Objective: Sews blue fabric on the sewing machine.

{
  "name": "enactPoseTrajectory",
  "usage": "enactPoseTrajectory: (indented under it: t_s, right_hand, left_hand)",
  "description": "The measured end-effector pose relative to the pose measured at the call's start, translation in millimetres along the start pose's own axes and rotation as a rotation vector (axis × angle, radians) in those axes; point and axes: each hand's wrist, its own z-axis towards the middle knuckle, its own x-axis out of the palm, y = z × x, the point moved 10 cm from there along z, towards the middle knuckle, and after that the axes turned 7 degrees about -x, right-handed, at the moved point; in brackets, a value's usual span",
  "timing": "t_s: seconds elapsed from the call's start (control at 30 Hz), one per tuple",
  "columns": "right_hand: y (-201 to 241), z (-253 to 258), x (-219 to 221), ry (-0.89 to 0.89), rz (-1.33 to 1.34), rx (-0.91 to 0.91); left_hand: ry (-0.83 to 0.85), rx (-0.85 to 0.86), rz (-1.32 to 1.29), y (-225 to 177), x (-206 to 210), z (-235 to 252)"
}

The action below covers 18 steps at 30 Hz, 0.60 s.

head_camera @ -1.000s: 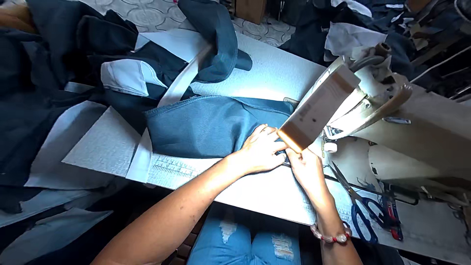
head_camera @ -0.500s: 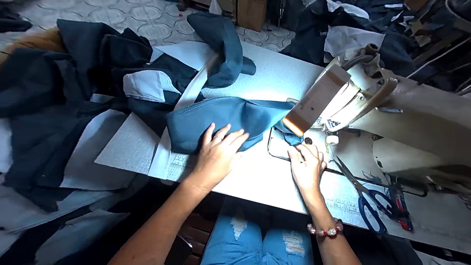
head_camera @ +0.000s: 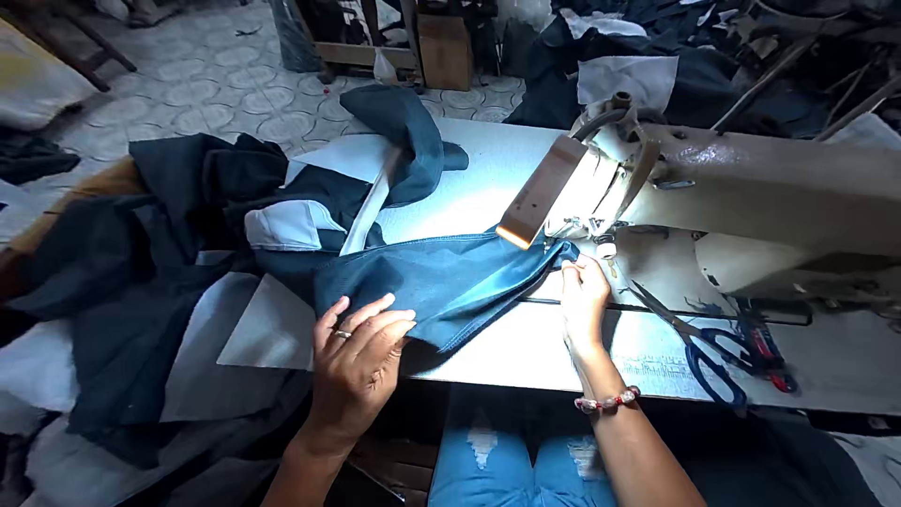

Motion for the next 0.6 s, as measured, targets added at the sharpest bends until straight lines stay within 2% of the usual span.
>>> enactPoseTrajectory:
  t_s: [0.07, 0.1, 0.2, 0.3, 0.37, 0.47, 0.57, 0.6]
  right_hand:
    - [3.0, -1.8, -5.4, 0.018, 0.161, -0.011]
    - [5.8, -2.9, -8.6, 0.050, 0.129, -0.039]
    - [10.6, -7.7, -8.5, 0.198, -0.258, -0.067]
    - [11.0, -7.3, 0.4, 0.195, -0.401, -0.018]
    - [2.1, -2.4, 6.9, 0.157, -0.366, 0.000]
    - [-0.5, 2.8, 4.3, 0.058, -0.264, -0.072]
    - [2.6, 0.8, -5.1, 0.060, -0.081, -0.121]
    - [-0.6, -0.7, -6.4, 0.086, 0.040, -0.073]
  left_hand:
    - [-0.007, 0.006, 0.058, 10.7, 1.1, 5.3]
    - [-0.002, -0.003, 0.070, 16.1, 3.0, 7.7]
    - [0.001, -0.005, 0.068, 17.3, 4.2, 16.9]
    - [-0.005, 0.015, 0.066, 8.8, 1.9, 20.9]
    - [0.006, 0.019, 0.079, 8.0, 0.4, 18.4]
    - [0.014, 0.016, 0.117, 12.9, -1.1, 18.5]
    - [0.037, -0.024, 0.133, 24.2, 0.8, 23.0]
    - [0.056, -0.046, 0.138, 29.8, 2.7, 26.2]
